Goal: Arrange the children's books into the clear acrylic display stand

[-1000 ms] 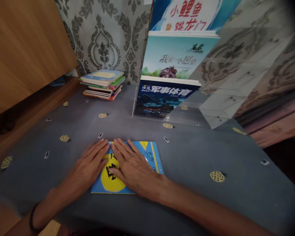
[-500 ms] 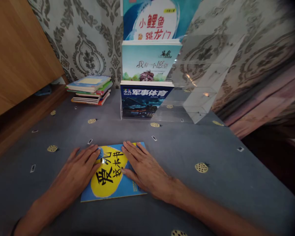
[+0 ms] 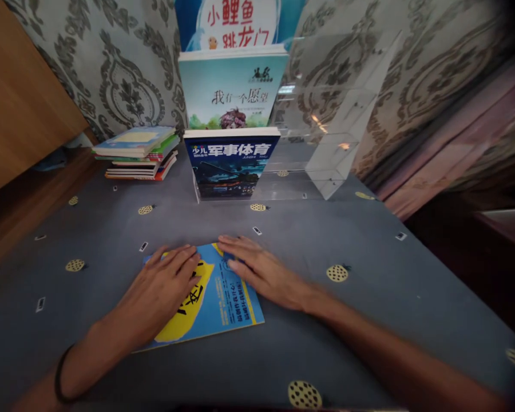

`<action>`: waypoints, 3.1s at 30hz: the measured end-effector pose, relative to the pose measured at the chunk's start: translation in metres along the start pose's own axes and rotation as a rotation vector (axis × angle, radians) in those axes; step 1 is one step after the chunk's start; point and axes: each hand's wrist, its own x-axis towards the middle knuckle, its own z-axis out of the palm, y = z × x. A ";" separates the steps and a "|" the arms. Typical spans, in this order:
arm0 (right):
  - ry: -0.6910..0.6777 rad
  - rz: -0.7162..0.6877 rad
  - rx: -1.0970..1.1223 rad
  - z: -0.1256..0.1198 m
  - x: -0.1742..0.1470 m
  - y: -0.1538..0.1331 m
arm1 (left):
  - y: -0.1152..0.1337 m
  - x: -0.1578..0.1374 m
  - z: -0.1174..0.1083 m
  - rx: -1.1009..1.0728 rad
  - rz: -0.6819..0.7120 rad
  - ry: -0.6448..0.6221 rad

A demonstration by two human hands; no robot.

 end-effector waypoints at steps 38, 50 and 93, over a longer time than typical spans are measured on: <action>-0.272 -0.186 -0.207 -0.010 -0.085 -0.024 | -0.003 0.048 0.023 -0.301 0.221 0.045; -0.168 -0.166 -0.323 -0.003 -0.038 0.013 | 0.000 0.045 0.023 -0.253 0.157 0.028; -0.258 -0.168 -0.428 0.038 0.064 -0.045 | 0.002 -0.088 -0.002 0.046 -0.275 -0.002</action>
